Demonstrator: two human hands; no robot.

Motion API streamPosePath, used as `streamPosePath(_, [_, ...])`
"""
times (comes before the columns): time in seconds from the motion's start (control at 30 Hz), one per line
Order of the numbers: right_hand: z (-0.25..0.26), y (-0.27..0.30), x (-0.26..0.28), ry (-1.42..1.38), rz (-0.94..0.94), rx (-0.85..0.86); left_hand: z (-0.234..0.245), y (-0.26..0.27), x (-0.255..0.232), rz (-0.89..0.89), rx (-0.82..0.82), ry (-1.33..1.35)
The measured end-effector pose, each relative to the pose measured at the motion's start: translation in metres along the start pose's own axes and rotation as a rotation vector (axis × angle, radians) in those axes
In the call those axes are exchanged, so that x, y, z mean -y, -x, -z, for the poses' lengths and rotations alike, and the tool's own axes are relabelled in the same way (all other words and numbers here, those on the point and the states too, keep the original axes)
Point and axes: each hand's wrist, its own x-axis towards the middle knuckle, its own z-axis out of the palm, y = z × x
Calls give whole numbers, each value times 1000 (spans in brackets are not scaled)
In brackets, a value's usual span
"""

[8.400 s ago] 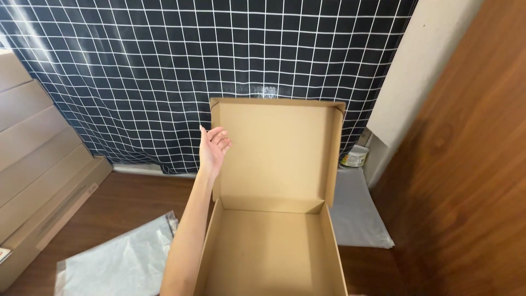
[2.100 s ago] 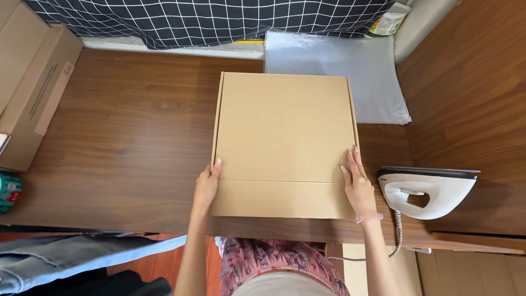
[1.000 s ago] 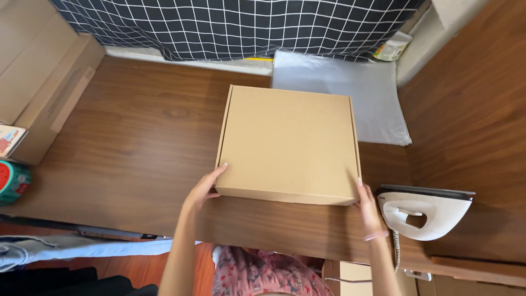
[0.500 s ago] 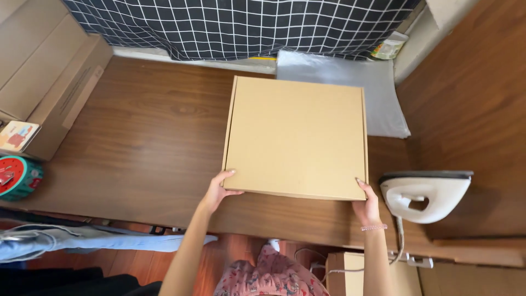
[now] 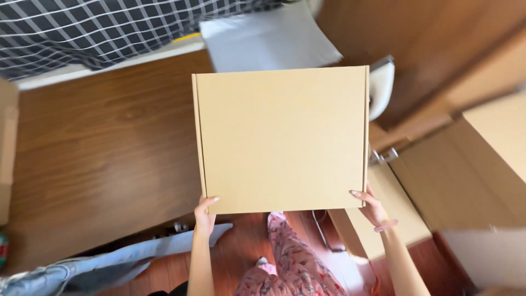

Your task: The person irons a grey t-shirt, folds it neatly, slides it into a clear plastic bag, and finally places the bagged shirt into a cardboard shipping box.

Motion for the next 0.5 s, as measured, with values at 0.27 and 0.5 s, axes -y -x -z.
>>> streamPosePath(0.27, [107, 79, -29, -70, 50, -306, -107, 84, -40, 53, 329, -143])
streamPosePath(0.5, [129, 169, -6, -288, 138, -596, -242, 124, -50, 197, 533, -440])
